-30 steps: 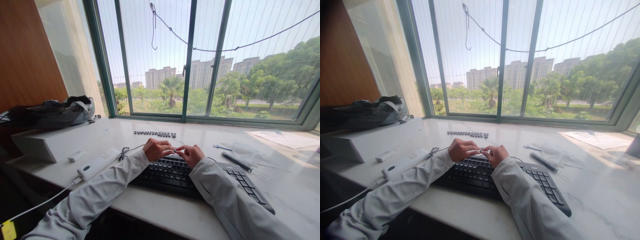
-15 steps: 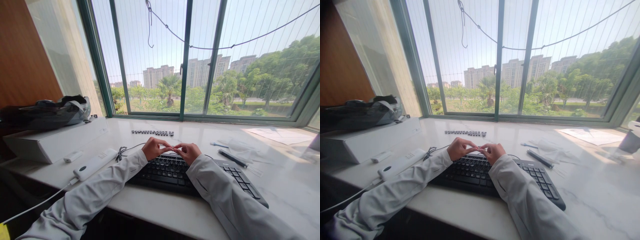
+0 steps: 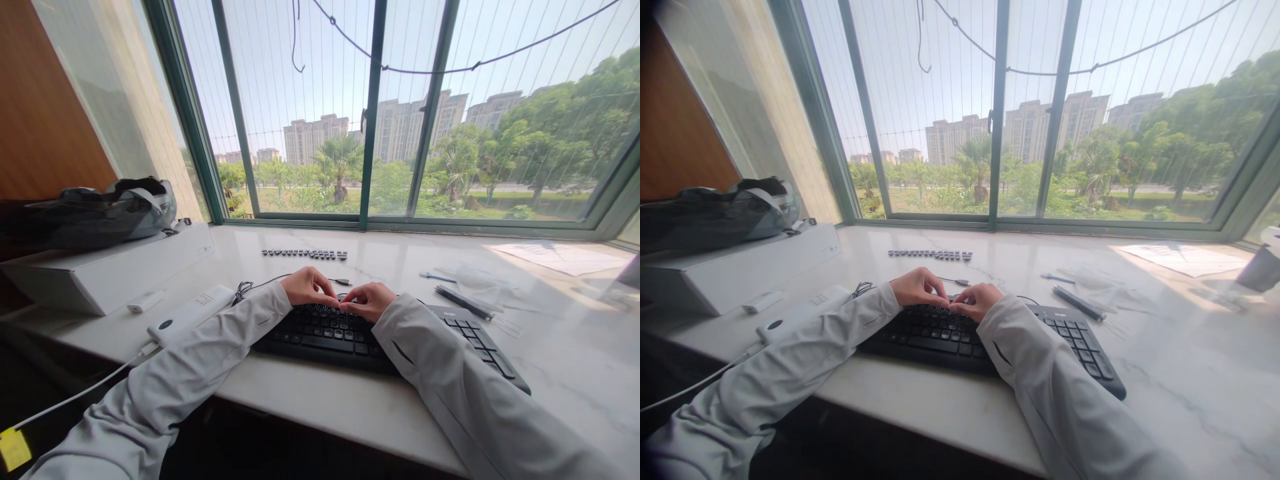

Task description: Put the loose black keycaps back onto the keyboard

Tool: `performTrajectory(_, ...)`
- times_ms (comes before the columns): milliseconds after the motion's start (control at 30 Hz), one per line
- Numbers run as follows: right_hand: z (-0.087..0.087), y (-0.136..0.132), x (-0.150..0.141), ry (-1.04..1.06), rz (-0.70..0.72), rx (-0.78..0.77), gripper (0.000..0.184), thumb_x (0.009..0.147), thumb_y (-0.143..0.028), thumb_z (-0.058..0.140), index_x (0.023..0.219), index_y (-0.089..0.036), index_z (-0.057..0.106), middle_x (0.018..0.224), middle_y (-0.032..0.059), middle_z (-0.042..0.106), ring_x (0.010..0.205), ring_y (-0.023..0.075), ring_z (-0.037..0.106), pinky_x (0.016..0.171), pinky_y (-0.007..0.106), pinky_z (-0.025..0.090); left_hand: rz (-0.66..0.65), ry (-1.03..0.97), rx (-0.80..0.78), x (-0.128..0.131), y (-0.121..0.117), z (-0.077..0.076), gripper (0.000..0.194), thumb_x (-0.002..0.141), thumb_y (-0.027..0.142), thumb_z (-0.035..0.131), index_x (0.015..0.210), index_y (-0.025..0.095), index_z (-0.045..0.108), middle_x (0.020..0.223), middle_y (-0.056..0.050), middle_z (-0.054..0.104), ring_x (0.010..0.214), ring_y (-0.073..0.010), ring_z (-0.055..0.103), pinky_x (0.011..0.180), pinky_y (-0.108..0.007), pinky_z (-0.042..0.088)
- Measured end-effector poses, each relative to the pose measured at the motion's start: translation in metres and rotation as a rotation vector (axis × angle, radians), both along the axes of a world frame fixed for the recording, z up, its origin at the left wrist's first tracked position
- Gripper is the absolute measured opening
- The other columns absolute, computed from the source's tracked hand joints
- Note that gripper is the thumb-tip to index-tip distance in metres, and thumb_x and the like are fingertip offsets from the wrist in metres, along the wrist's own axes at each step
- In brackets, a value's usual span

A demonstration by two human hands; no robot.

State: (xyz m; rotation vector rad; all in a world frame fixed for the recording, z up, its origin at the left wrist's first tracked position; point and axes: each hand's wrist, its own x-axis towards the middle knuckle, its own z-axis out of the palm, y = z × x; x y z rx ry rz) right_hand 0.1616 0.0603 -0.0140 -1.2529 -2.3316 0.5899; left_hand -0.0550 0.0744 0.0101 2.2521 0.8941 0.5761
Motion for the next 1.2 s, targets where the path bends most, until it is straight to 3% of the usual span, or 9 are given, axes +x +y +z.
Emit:
performTrajectory(233,0.007,-0.001,0.005,-0.07,0.088,-0.023,0.033,0.078,-0.045,0.065,0.09,-0.018,0.078,0.048,-0.0027,0.054,0.05,0.0094,0.045,0.051,0.023,0.03,-0.034,0.005,0.064,0.005,-0.005,-0.004,0.039,0.07,0.048,0.073,0.079,0.01,0.078,0.047,0.001,0.053,0.043,-0.0027,0.022,0.04,-0.02,0.016)
performTrajectory(467,0.005,0.0,0.007,-0.063,0.083,0.021,0.03,0.074,-0.045,0.069,0.09,-0.02,0.078,0.045,-0.0049,0.05,0.048,0.0076,0.041,0.051,0.023,0.029,-0.027,0.019,0.228,0.005,-0.004,-0.011,0.036,0.071,0.047,0.073,0.079,0.013,0.079,0.042,0.003,0.046,0.044,-0.0047,0.026,0.042,-0.021,0.019)
performTrajectory(700,0.003,0.001,0.007,-0.065,0.096,0.069,0.026,0.071,-0.043,0.073,0.086,-0.022,0.079,0.045,-0.0054,0.049,0.047,0.0075,0.041,0.051,0.022,0.029,-0.102,0.044,0.282,0.004,-0.003,-0.013,0.032,0.074,0.047,0.071,0.08,0.016,0.079,0.054,-0.003,0.064,0.047,-0.007,0.041,0.046,-0.021,0.03)
performTrajectory(1200,0.007,-0.003,0.007,-0.083,0.127,0.15,0.019,0.071,-0.034,0.073,0.082,-0.02,0.079,0.045,-0.0044,0.053,0.044,0.0074,0.042,0.053,0.022,0.034,-0.192,0.036,0.303,0.004,-0.004,-0.013,0.024,0.077,0.039,0.07,0.083,0.018,0.079,0.068,-0.006,0.072,0.05,-0.0084,0.053,0.047,-0.02,0.036)
